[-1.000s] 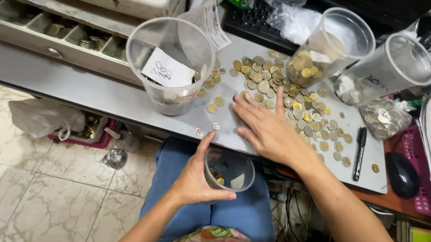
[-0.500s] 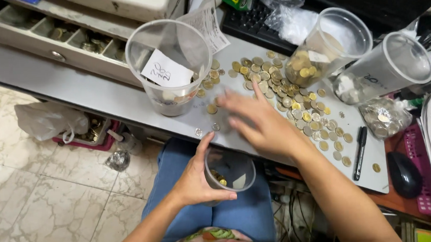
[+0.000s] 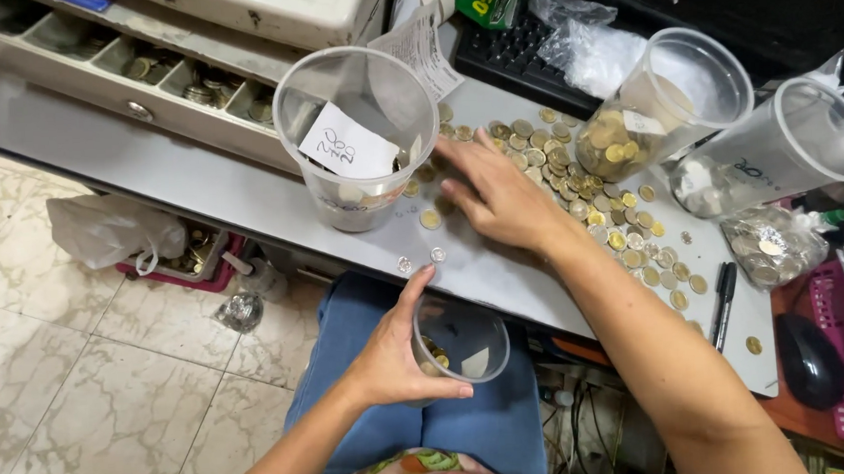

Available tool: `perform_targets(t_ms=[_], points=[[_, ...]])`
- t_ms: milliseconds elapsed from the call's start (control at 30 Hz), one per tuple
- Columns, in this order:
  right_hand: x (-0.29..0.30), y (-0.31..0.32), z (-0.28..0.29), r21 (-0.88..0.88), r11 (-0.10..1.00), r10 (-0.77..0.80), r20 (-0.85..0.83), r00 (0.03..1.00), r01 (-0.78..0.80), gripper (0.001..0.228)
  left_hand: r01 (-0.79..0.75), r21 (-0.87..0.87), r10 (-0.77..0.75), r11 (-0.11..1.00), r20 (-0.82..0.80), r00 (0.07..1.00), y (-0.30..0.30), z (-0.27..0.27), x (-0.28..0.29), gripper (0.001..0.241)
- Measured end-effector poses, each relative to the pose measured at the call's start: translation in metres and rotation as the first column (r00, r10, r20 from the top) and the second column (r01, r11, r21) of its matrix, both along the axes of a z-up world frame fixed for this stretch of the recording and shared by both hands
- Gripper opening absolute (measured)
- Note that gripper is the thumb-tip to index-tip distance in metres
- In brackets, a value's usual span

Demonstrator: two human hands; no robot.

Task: Counting and sorting a large pile of coins on a desk and placing them into plastic containers.

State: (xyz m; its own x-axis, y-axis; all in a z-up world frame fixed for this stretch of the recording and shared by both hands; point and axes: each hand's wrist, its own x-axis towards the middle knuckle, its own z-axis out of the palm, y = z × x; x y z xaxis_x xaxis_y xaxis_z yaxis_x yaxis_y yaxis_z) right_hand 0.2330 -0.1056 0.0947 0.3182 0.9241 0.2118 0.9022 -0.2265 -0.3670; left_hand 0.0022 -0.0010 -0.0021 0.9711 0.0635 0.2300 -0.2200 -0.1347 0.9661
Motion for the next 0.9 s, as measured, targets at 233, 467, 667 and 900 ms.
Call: perform_targets(t_ms=[233,467,667,900], points=[[-0.015,0.003,0.013,-0.034,0.999,-0.035,-0.071,0.997,0.033,0.057,0.001,0.000,-0.001,1.000,-0.013,1.000,0.001,-0.001,0.000,0.146],[0.009,-0.007,0.001,-0.080,0.994,-0.071,0.018,0.997,0.072,0.060,0.002,0.005,-0.002,1.000,-0.012,1.000,0.001,0.002,-0.001,0.145],[-0.003,-0.028,0.023,-0.097,0.993,-0.059,0.020,0.998,0.061,0.055,0.008,0.000,-0.008,1.000,-0.010,1.000,0.001,0.003,0.001,0.146],[-0.019,-0.055,0.026,-0.074,0.997,0.039,0.080,0.996,-0.033,0.051,0.000,0.009,0.000,1.000,0.020,1.000,-0.003,-0.004,-0.002,0.147]])
